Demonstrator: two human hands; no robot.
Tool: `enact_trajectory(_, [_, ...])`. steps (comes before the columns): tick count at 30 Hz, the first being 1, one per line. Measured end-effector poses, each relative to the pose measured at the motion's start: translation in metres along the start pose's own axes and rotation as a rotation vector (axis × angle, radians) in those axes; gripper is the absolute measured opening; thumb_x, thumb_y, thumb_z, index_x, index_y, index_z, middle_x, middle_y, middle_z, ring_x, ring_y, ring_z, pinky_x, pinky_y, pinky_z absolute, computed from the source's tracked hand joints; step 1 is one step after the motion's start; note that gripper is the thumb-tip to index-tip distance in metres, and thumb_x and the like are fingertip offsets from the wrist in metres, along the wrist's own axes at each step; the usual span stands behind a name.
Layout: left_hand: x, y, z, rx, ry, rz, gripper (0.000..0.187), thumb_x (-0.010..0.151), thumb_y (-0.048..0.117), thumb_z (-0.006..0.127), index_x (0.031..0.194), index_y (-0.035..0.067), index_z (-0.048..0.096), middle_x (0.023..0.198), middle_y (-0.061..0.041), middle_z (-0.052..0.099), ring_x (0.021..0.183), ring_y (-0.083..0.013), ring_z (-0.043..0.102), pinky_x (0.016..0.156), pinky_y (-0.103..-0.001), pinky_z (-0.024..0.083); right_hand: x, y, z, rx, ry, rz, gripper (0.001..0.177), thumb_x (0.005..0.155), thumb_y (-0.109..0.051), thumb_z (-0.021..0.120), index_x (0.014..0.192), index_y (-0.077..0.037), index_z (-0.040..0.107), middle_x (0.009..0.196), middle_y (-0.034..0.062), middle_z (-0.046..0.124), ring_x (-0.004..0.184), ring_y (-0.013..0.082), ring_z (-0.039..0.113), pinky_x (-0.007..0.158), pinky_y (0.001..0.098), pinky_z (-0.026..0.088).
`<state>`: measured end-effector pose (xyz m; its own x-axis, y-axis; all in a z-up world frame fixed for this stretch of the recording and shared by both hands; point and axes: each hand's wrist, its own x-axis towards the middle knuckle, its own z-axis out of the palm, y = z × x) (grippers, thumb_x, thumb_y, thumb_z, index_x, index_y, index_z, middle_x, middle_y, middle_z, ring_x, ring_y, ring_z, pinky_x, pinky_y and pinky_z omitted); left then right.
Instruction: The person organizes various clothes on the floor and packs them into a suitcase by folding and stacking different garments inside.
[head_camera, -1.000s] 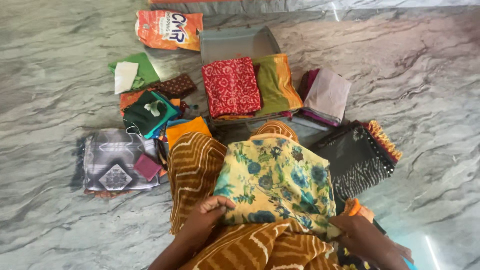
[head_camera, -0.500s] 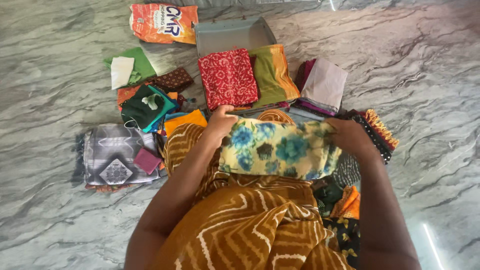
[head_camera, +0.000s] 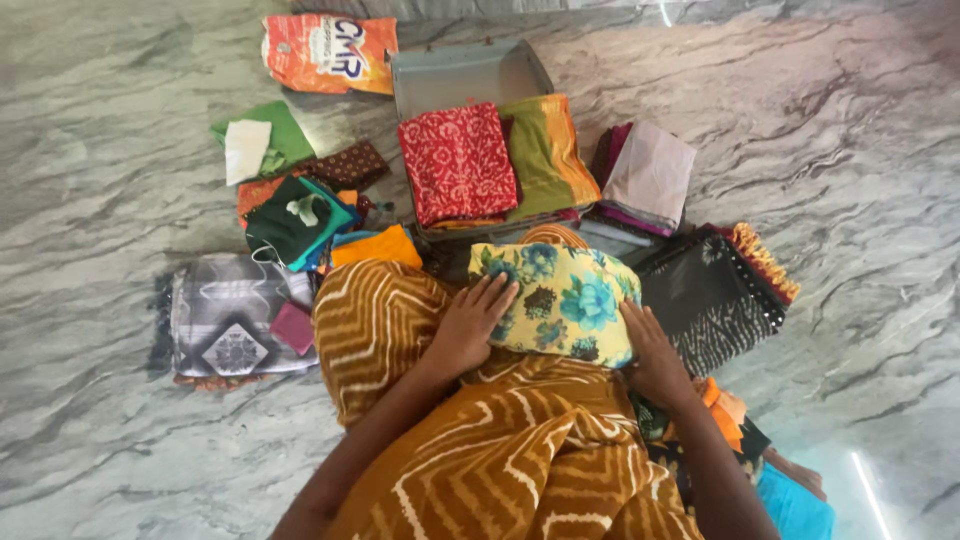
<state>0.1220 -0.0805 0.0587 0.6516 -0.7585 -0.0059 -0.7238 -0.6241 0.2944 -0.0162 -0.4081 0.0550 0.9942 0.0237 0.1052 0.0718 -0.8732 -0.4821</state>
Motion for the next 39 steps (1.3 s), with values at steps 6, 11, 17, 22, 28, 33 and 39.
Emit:
enact_trajectory(6, [0.009,-0.013,0.020,0.040,0.001,0.004,0.076,0.093,0.004,0.059,0.160,0.011,0.025,0.167,-0.011,0.024,0.152,-0.0326,0.023,0.119,-0.056,0.026,0.006,0.001,-0.018,0.251,0.038,0.168,0.088,0.056,0.005,0.079,0.138,-0.020,0.060,0.137,0.0130,0.065,0.118,0.0322,0.068,0.095,0.0378,0.057])
enact_trajectory(11, [-0.006,-0.008,-0.078,-0.161,-0.005,-0.153,0.060,0.087,0.012,0.065,0.145,0.013,0.048,0.138,-0.011,0.060,0.125,-0.0294,0.060,0.103,-0.041,0.050,0.040,-0.044,-0.108,-0.015,0.055,0.039,0.067,0.070,0.010,0.067,0.133,-0.014,0.067,0.116,0.0156,0.075,0.105,0.0308,0.072,0.090,0.0408,0.056])
enact_trajectory(17, [-0.031,-0.065,-0.174,-0.492,0.348,-0.085,0.049,0.085,0.007,0.071,0.132,0.014,0.057,0.116,-0.012,0.076,0.112,-0.0282,0.074,0.094,-0.038,0.058,0.110,-0.073,-0.158,0.432,-0.177,0.223,0.051,0.078,-0.001,0.074,0.127,-0.012,0.069,0.081,0.0036,0.076,0.063,0.0099,0.062,0.055,0.0290,0.050])
enact_trajectory(22, [0.004,-0.144,-0.205,-0.855,0.400,-0.199,0.078,0.082,-0.002,0.068,0.152,0.018,0.038,0.116,-0.014,0.073,0.111,-0.0208,0.070,0.094,-0.035,0.055,0.219,-0.050,-0.095,0.833,-0.401,0.249,0.050,0.084,-0.004,0.074,0.133,-0.012,0.066,0.079,-0.0014,0.064,0.064,0.0109,0.052,0.053,0.0265,0.041])
enact_trajectory(28, [0.120,-0.256,-0.245,-0.614,0.316,-0.381,0.102,0.075,-0.001,0.070,0.162,0.024,0.022,0.121,-0.016,0.072,0.110,-0.0239,0.070,0.091,-0.037,0.055,0.358,-0.020,0.009,1.122,-0.528,0.215,0.053,0.084,0.000,0.069,0.136,-0.005,0.060,0.108,0.0019,0.073,0.091,0.0106,0.065,0.079,0.0272,0.054])
enact_trajectory(33, [0.275,-0.348,-0.248,-0.349,0.248,-0.237,0.111,0.073,0.006,0.073,0.164,0.021,0.012,0.137,-0.025,0.064,0.119,-0.0367,0.066,0.100,-0.040,0.051,0.429,0.027,0.094,1.524,-0.627,0.417,0.056,0.085,0.001,0.067,0.139,-0.011,0.058,0.111,0.0040,0.073,0.091,0.0148,0.069,0.082,0.0320,0.058])
enact_trajectory(39, [0.501,-0.416,-0.140,-0.068,0.196,-0.123,0.115,0.076,0.015,0.076,0.164,0.022,0.003,0.150,-0.024,0.051,0.132,-0.0426,0.053,0.108,-0.054,0.039,0.479,0.166,0.220,1.559,-0.562,0.566,0.034,0.095,-0.006,0.070,0.127,-0.012,0.060,0.096,0.0009,0.067,0.073,0.0133,0.065,0.058,0.0325,0.053])
